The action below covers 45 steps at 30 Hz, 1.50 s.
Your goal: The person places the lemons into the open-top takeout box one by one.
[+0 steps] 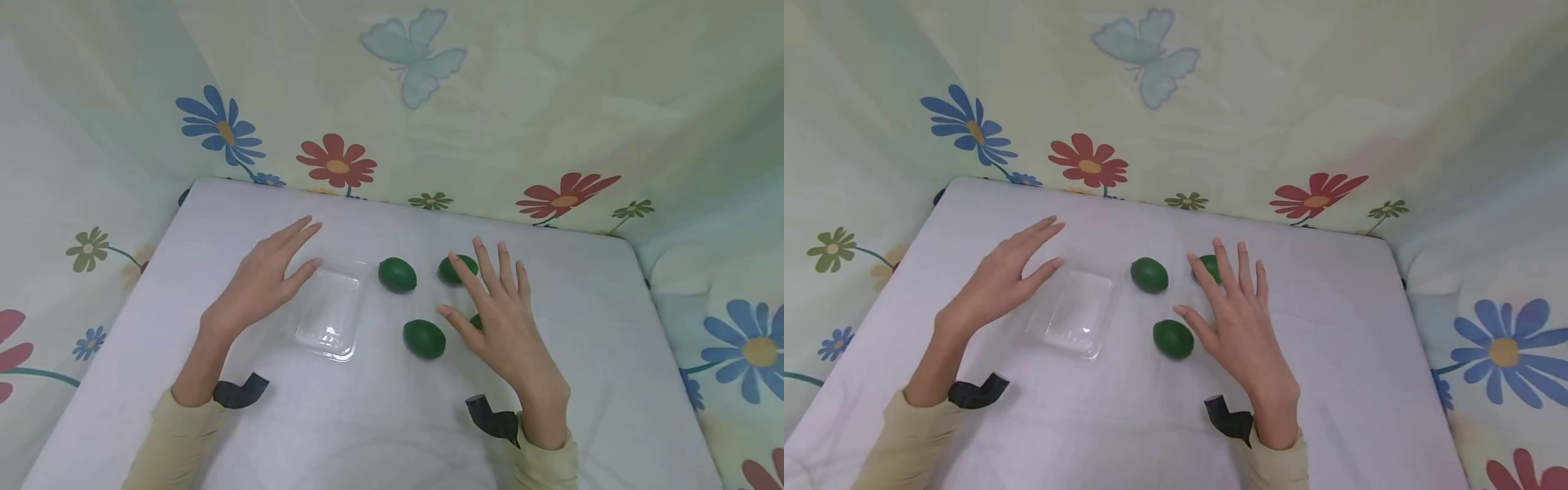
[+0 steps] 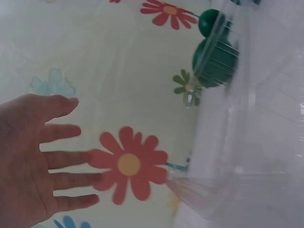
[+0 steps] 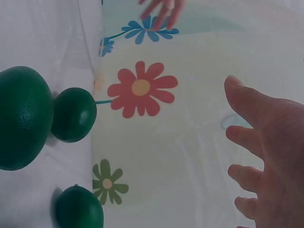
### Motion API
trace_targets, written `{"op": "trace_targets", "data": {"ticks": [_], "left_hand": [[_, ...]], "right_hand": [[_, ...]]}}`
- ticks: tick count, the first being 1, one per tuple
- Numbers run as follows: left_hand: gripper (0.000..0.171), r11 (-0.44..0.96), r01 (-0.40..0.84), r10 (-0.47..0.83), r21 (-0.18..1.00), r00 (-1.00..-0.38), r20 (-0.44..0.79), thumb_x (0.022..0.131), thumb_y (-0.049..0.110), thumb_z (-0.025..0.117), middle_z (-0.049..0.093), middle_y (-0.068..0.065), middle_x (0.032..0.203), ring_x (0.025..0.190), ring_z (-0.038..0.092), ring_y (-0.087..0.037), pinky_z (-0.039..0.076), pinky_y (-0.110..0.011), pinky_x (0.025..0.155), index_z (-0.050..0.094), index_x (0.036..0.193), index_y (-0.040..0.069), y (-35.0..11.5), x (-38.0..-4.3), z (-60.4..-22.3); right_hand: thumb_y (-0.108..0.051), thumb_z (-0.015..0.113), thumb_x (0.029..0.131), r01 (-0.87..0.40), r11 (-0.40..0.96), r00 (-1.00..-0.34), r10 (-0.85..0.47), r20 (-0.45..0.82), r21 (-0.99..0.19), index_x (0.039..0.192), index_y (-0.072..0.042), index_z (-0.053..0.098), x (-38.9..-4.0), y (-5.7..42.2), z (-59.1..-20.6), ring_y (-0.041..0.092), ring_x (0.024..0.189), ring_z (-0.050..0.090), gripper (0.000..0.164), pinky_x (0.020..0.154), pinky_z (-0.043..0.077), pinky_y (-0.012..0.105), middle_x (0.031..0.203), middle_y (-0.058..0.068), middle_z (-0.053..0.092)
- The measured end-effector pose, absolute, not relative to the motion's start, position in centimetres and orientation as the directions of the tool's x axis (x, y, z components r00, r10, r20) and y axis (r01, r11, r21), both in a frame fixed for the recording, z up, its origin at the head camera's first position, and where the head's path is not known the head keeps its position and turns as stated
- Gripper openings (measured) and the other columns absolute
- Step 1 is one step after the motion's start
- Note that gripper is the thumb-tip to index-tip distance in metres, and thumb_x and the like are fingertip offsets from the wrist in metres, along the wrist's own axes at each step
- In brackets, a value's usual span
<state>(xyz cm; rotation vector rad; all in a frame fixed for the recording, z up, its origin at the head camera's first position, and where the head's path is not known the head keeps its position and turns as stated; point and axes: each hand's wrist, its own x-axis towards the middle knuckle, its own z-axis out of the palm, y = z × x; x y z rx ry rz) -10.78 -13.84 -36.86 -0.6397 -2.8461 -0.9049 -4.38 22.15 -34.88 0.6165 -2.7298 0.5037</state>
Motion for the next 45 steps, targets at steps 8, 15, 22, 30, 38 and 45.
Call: {"op": "trace_targets", "data": {"ticks": [8, 15, 22, 30, 38, 45], "left_hand": [[0.061, 0.663, 0.012, 0.168, 0.748, -0.977, -0.133, 0.107, 0.039, 0.052, 0.059, -0.023, 0.138, 0.097, 0.069, -0.031, 0.059, -0.039, 0.074, 0.039, 0.154, 0.002, -15.5, -10.6, -40.5], [0.048, 0.506, -0.123, 0.186, 0.854, -0.951, -0.247, 0.107, 0.034, 0.054, 0.068, -0.025, 0.111, 0.067, 0.065, -0.021, 0.057, -0.033, 0.063, 0.051, 0.134, -0.005, -16.4, -10.5, -43.0], [0.034, 0.418, -0.188, 0.231, 0.889, -0.924, -0.303, 0.106, 0.023, 0.057, 0.065, -0.021, 0.098, 0.061, 0.058, -0.017, 0.053, -0.029, 0.058, 0.056, 0.123, -0.006, -15.6, -10.9, -44.2], [0.037, 0.379, -0.204, 0.268, 0.902, -0.909, -0.318, 0.106, 0.024, 0.056, 0.058, -0.011, 0.082, 0.057, 0.056, -0.016, 0.052, -0.031, 0.054, 0.052, 0.125, -0.007, -16.3, -10.9, -44.2], [0.036, 0.372, -0.207, 0.288, 0.905, -0.901, -0.324, 0.106, 0.023, 0.057, 0.056, -0.011, 0.079, 0.054, 0.056, -0.015, 0.052, -0.03, 0.052, 0.05, 0.123, -0.008, -16.5, -10.8, -43.9], [0.035, 0.368, -0.208, 0.292, 0.906, -0.899, -0.325, 0.106, 0.022, 0.056, 0.058, -0.015, 0.083, 0.052, 0.056, -0.015, 0.051, -0.03, 0.051, 0.049, 0.122, -0.009, -16.4, -10.9, -44.0]], "right_hand": [[-0.066, 0.044, 0.102, -0.453, 0.849, -0.869, -0.355, 0.344, -0.27, 0.159, -0.019, 0.039, -4.5, 22.6, -34.7, 0.045, 0.158, 0.005, 0.074, 0.123, 0.006, 0.07, 0.17, 0.017, 0.021], [-0.067, 0.042, 0.102, -0.458, 0.841, -0.866, -0.348, 0.36, -0.288, 0.158, -0.019, 0.041, -4.5, 22.5, -34.8, 0.045, 0.158, 0.004, 0.074, 0.124, 0.007, 0.069, 0.17, 0.016, 0.021], [-0.065, 0.045, 0.103, -0.425, 0.856, -0.886, -0.327, 0.33, -0.293, 0.159, -0.021, 0.039, -3.9, 23.3, -34.6, 0.045, 0.158, 0.002, 0.072, 0.124, 0.008, 0.069, 0.171, 0.014, 0.018], [-0.029, 0.086, 0.085, -0.437, 0.846, -0.887, -0.348, 0.305, -0.306, 0.154, -0.013, 0.047, -4.3, 23.3, -34.6, 0.046, 0.156, 0.018, 0.081, 0.122, 0.02, 0.068, 0.166, 0.018, 0.032], [-0.032, 0.082, 0.09, -0.248, 0.843, -0.941, -0.326, -0.087, -0.477, 0.147, -0.012, 0.056, -4.6, 21.9, -35.1, 0.032, 0.136, 0.056, 0.066, 0.108, 0.049, 0.053, 0.146, 0.011, 0.059], [-0.037, 0.082, 0.088, -0.087, 0.877, -0.868, -0.3, -0.396, -0.473, 0.154, -0.013, 0.047, -5.0, 20.5, -36.7, 0.033, 0.145, 0.045, 0.078, 0.115, 0.043, 0.052, 0.154, 0.011, 0.051]]}}
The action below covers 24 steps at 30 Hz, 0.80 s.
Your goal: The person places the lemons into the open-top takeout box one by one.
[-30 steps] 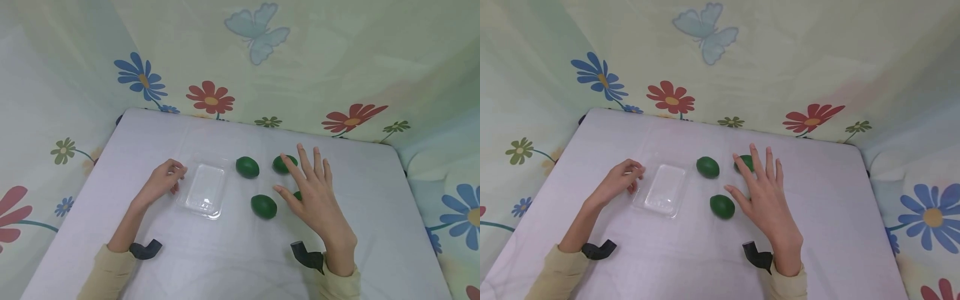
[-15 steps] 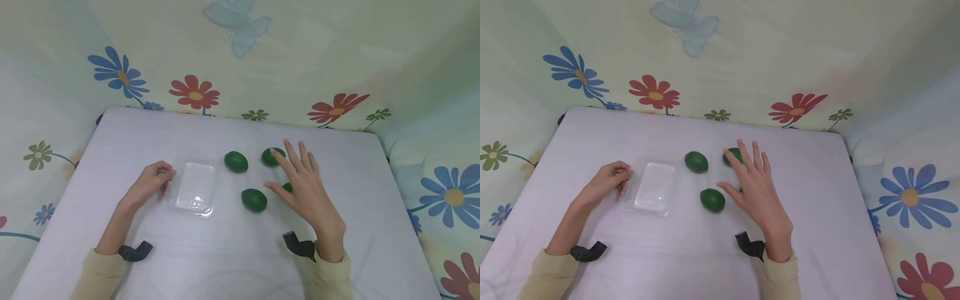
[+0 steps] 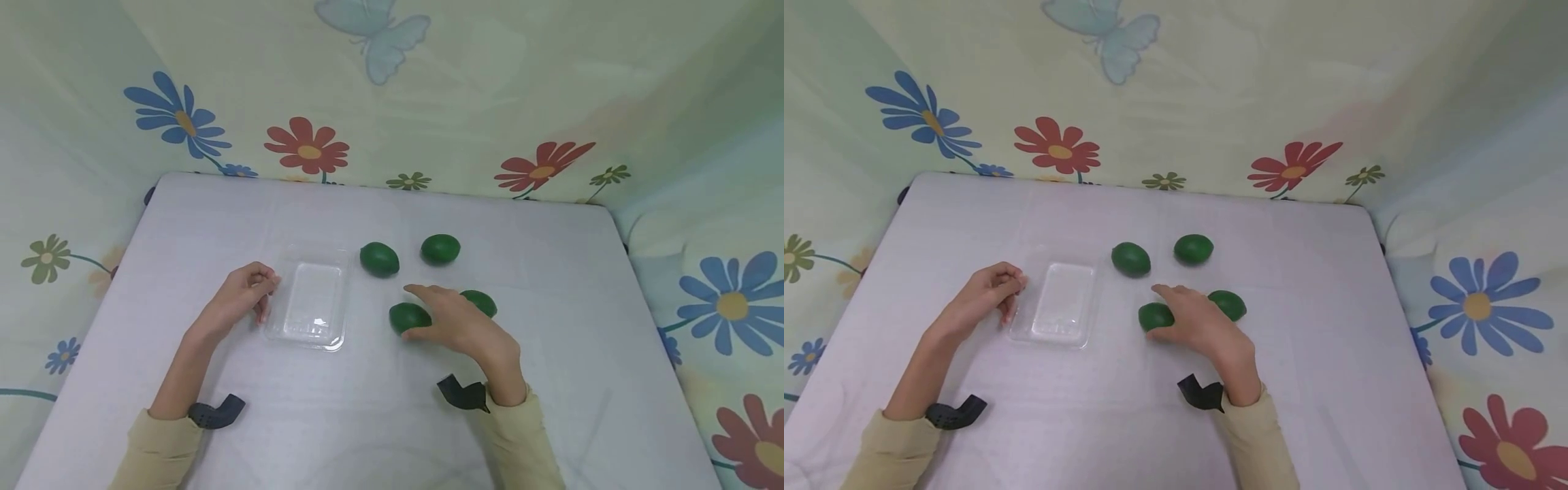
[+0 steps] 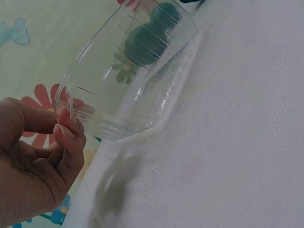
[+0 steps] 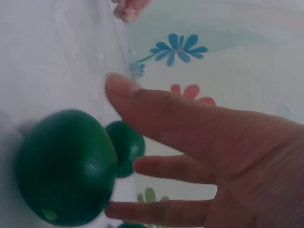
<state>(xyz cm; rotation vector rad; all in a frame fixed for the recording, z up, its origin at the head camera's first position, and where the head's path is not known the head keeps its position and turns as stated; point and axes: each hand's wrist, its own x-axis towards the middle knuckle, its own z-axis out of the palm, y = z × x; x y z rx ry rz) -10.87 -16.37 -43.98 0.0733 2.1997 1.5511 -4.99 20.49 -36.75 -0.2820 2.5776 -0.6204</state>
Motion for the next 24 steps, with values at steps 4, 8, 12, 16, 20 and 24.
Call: {"op": "trace_targets", "data": {"ticks": [4, 8, 12, 16, 20, 24], "left_hand": [[0.036, 0.356, -0.211, 0.292, 0.91, -0.9, -0.323, 0.106, 0.022, 0.055, 0.058, -0.017, 0.088, 0.052, 0.056, -0.015, 0.052, -0.029, 0.051, 0.048, 0.124, -0.009, -16.5, -10.9, -44.0], [0.038, 0.359, -0.216, 0.289, 0.908, -0.899, -0.329, 0.106, 0.023, 0.056, 0.058, -0.016, 0.088, 0.052, 0.056, -0.014, 0.052, -0.029, 0.051, 0.049, 0.124, -0.009, -16.5, -11.0, -44.1], [0.038, 0.358, -0.211, 0.285, 0.91, -0.903, -0.322, 0.106, 0.022, 0.056, 0.058, -0.017, 0.089, 0.052, 0.056, -0.015, 0.052, -0.029, 0.05, 0.05, 0.125, -0.01, -16.5, -11.0, -44.3], [0.037, 0.361, -0.205, 0.28, 0.91, -0.907, -0.315, 0.106, 0.02, 0.056, 0.058, -0.018, 0.092, 0.052, 0.056, -0.014, 0.051, -0.029, 0.049, 0.051, 0.125, -0.011, -16.5, -11.0, -44.3], [0.035, 0.371, -0.199, 0.28, 0.907, -0.907, -0.314, 0.106, 0.021, 0.055, 0.059, -0.019, 0.089, 0.051, 0.057, -0.015, 0.052, -0.03, 0.049, 0.052, 0.124, -0.009, -16.5, -11.0, -44.4], [0.034, 0.371, -0.192, 0.285, 0.909, -0.908, -0.308, 0.106, 0.021, 0.055, 0.06, -0.02, 0.089, 0.05, 0.057, -0.015, 0.051, -0.03, 0.048, 0.052, 0.123, -0.009, -16.6, -11.0, -44.5]], "right_hand": [[-0.034, 0.082, 0.089, -0.106, 0.898, -0.848, -0.306, -0.433, -0.427, 0.149, -0.009, 0.051, -5.2, 19.5, -37.6, 0.032, 0.135, 0.054, 0.072, 0.11, 0.048, 0.047, 0.143, 0.013, 0.06], [-0.027, 0.081, 0.09, -0.134, 0.916, -0.847, -0.304, -0.436, -0.379, 0.141, -0.004, 0.056, -5.4, 18.8, -38.3, 0.025, 0.115, 0.061, 0.06, 0.1, 0.052, 0.041, 0.124, 0.01, 0.065], [-0.023, 0.078, 0.091, -0.147, 0.92, -0.85, -0.306, -0.43, -0.364, 0.136, -0.002, 0.058, -5.5, 18.6, -38.4, 0.023, 0.105, 0.061, 0.054, 0.095, 0.053, 0.039, 0.12, 0.01, 0.065], [-0.021, 0.077, 0.091, -0.163, 0.906, -0.863, -0.323, -0.389, -0.39, 0.136, -0.001, 0.058, -5.4, 18.7, -38.2, 0.024, 0.108, 0.062, 0.052, 0.096, 0.054, 0.041, 0.123, 0.011, 0.065], [-0.02, 0.076, 0.091, -0.205, 0.881, -0.882, -0.356, -0.311, -0.426, 0.137, -0.002, 0.057, -4.8, 18.9, -37.4, 0.027, 0.114, 0.064, 0.052, 0.098, 0.055, 0.044, 0.129, 0.013, 0.064], [-0.021, 0.079, 0.09, -0.285, 0.834, -0.893, -0.41, -0.185, -0.472, 0.138, -0.007, 0.057, -4.2, 18.7, -36.6, 0.025, 0.116, 0.065, 0.054, 0.098, 0.056, 0.043, 0.133, 0.01, 0.064]]}}
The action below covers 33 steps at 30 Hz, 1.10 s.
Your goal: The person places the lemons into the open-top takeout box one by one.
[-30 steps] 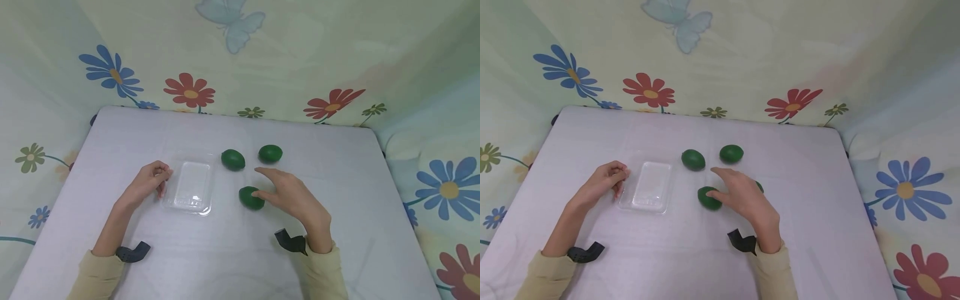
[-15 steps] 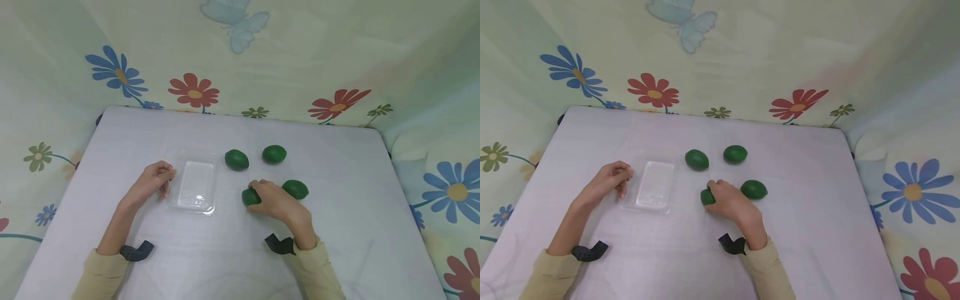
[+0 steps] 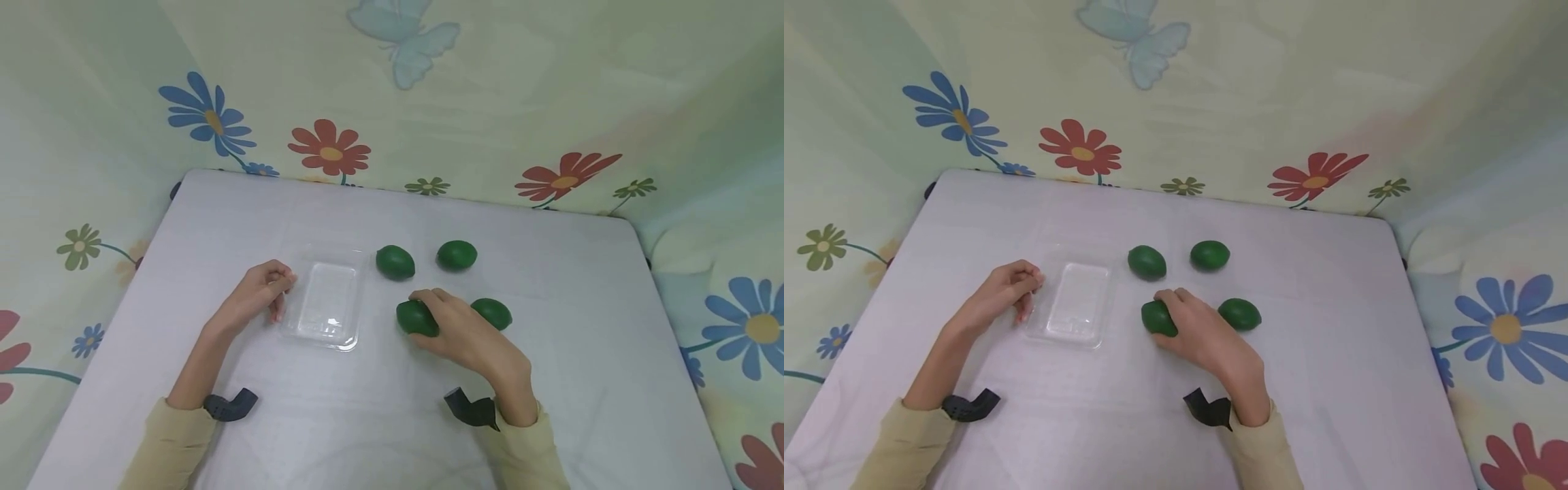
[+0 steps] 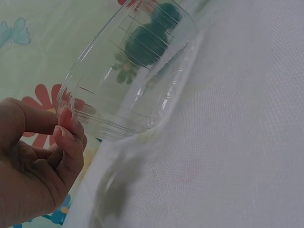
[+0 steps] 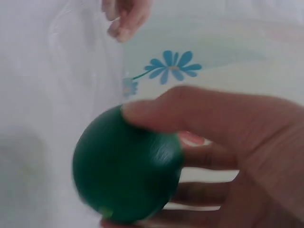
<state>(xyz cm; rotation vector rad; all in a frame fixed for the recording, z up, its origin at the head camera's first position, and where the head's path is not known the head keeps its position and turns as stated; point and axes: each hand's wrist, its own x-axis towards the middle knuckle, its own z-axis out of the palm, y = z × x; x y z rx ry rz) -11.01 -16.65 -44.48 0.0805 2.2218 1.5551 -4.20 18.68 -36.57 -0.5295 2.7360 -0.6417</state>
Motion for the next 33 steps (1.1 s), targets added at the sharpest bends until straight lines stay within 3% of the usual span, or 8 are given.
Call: {"op": "trace_targets", "data": {"ticks": [6, 10, 20, 27, 33], "left_hand": [[0.032, 0.368, -0.194, 0.287, 0.909, -0.907, -0.309, 0.106, 0.019, 0.054, 0.06, -0.02, 0.091, 0.049, 0.056, -0.015, 0.051, -0.031, 0.047, 0.051, 0.122, -0.008, -16.8, -11.2, -44.8], [0.031, 0.356, -0.191, 0.3, 0.915, -0.904, -0.305, 0.106, 0.019, 0.054, 0.06, -0.019, 0.092, 0.048, 0.055, -0.015, 0.05, -0.031, 0.046, 0.051, 0.123, -0.007, -16.4, -11.3, -45.2], [0.028, 0.331, -0.177, 0.313, 0.927, -0.906, -0.284, 0.106, 0.017, 0.053, 0.059, -0.019, 0.086, 0.048, 0.055, -0.016, 0.051, -0.03, 0.046, 0.053, 0.117, -0.008, -16.3, -11.3, -45.5], [0.027, 0.318, -0.161, 0.316, 0.934, -0.911, -0.265, 0.105, 0.016, 0.054, 0.058, -0.012, 0.083, 0.048, 0.055, -0.015, 0.051, -0.031, 0.046, 0.052, 0.117, -0.009, -16.5, -11.2, -45.1], [0.03, 0.319, -0.164, 0.309, 0.933, -0.913, -0.266, 0.105, 0.016, 0.053, 0.058, -0.012, 0.085, 0.048, 0.055, -0.015, 0.052, -0.033, 0.046, 0.052, 0.118, -0.01, -16.6, -11.2, -45.1]], "right_hand": [[-0.017, 0.084, 0.085, -0.503, 0.696, -0.835, -0.544, 0.081, -0.512, 0.135, -0.01, 0.058, -3.9, 17.1, -36.5, 0.017, 0.106, 0.068, 0.057, 0.09, 0.06, 0.034, 0.128, 0.006, 0.066], [-0.02, 0.085, 0.085, -0.568, 0.656, -0.798, -0.586, 0.14, -0.496, 0.135, -0.011, 0.058, -4.4, 15.6, -37.0, 0.016, 0.105, 0.068, 0.057, 0.088, 0.06, 0.032, 0.13, 0.006, 0.064], [-0.027, 0.08, 0.091, -0.623, 0.613, -0.717, -0.696, 0.041, -0.487, 0.136, -0.008, 0.058, -7.4, 9.1, -38.5, 0.014, 0.099, 0.065, 0.054, 0.088, 0.059, 0.028, 0.12, 0.005, 0.065], [-0.033, 0.073, 0.096, -0.557, 0.675, -0.712, -0.688, -0.14, -0.484, 0.139, -0.008, 0.058, -9.0, 5.5, -40.2, 0.013, 0.09, 0.06, 0.052, 0.079, 0.053, 0.025, 0.112, 0.004, 0.064], [-0.034, 0.074, 0.096, -0.518, 0.691, -0.701, -0.681, -0.213, -0.504, 0.137, -0.006, 0.059, -9.2, 4.8, -40.7, 0.013, 0.089, 0.058, 0.052, 0.076, 0.05, 0.022, 0.11, 0.004, 0.066]]}}
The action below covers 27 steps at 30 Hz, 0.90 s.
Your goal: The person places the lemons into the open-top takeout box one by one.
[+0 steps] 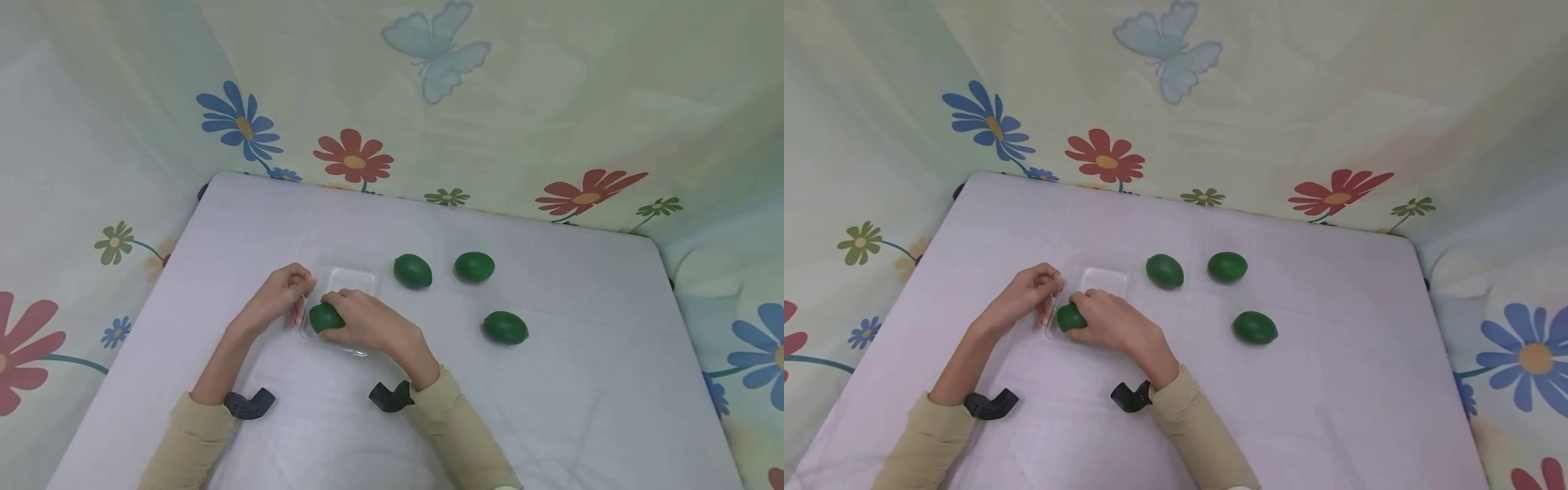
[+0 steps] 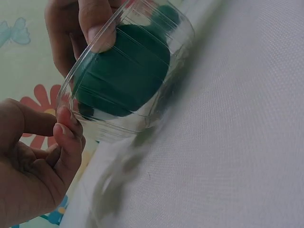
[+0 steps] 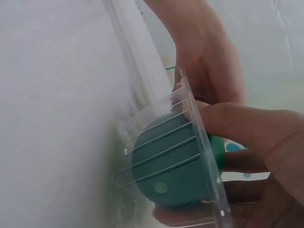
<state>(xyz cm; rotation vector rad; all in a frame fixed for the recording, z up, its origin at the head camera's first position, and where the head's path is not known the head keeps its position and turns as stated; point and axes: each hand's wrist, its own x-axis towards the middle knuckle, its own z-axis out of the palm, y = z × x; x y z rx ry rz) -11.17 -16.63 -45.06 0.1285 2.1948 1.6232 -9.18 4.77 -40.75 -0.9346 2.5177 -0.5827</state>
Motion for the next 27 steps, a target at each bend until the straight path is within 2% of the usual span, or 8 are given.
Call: {"op": "trace_targets", "data": {"ticks": [6, 15, 19, 27], "left_hand": [[0.03, 0.318, -0.162, 0.315, 0.934, -0.911, -0.266, 0.105, 0.017, 0.053, 0.058, -0.012, 0.087, 0.049, 0.055, -0.016, 0.053, -0.034, 0.046, 0.052, 0.12, -0.01, -16.5, -11.1, -45.0], [0.028, 0.334, -0.164, 0.318, 0.928, -0.907, -0.275, 0.105, 0.016, 0.052, 0.058, -0.014, 0.087, 0.049, 0.056, -0.016, 0.053, -0.033, 0.047, 0.052, 0.118, -0.009, -16.7, -10.9, -44.8], [0.028, 0.356, -0.145, 0.321, 0.923, -0.909, -0.267, 0.105, 0.017, 0.053, 0.059, -0.015, 0.089, 0.05, 0.057, -0.016, 0.053, -0.033, 0.048, 0.053, 0.119, -0.008, -16.8, -10.8, -44.8], [0.028, 0.358, -0.152, 0.321, 0.921, -0.906, -0.275, 0.105, 0.014, 0.052, 0.059, -0.019, 0.094, 0.051, 0.057, -0.016, 0.053, -0.032, 0.048, 0.052, 0.121, -0.008, -16.7, -10.9, -44.6]], "right_hand": [[-0.037, 0.074, 0.096, -0.468, 0.718, -0.714, -0.651, -0.258, -0.516, 0.14, -0.007, 0.059, -9.1, 4.8, -40.9, 0.014, 0.098, 0.06, 0.056, 0.083, 0.053, 0.025, 0.121, 0.006, 0.068], [-0.043, 0.073, 0.096, -0.469, 0.727, -0.721, -0.643, -0.257, -0.502, 0.143, -0.01, 0.058, -8.8, 4.8, -41.0, 0.013, 0.102, 0.061, 0.06, 0.086, 0.053, 0.026, 0.125, 0.005, 0.068], [-0.044, 0.074, 0.095, -0.484, 0.723, -0.733, -0.642, -0.223, -0.492, 0.143, -0.01, 0.059, -8.6, 5.1, -40.7, 0.013, 0.102, 0.063, 0.06, 0.087, 0.055, 0.027, 0.125, 0.004, 0.069], [-0.037, 0.074, 0.096, -0.546, 0.713, -0.753, -0.647, -0.115, -0.44, 0.138, -0.011, 0.063, -7.8, 6.7, -39.2, 0.016, 0.105, 0.068, 0.051, 0.088, 0.058, 0.03, 0.123, 0.005, 0.07]]}}
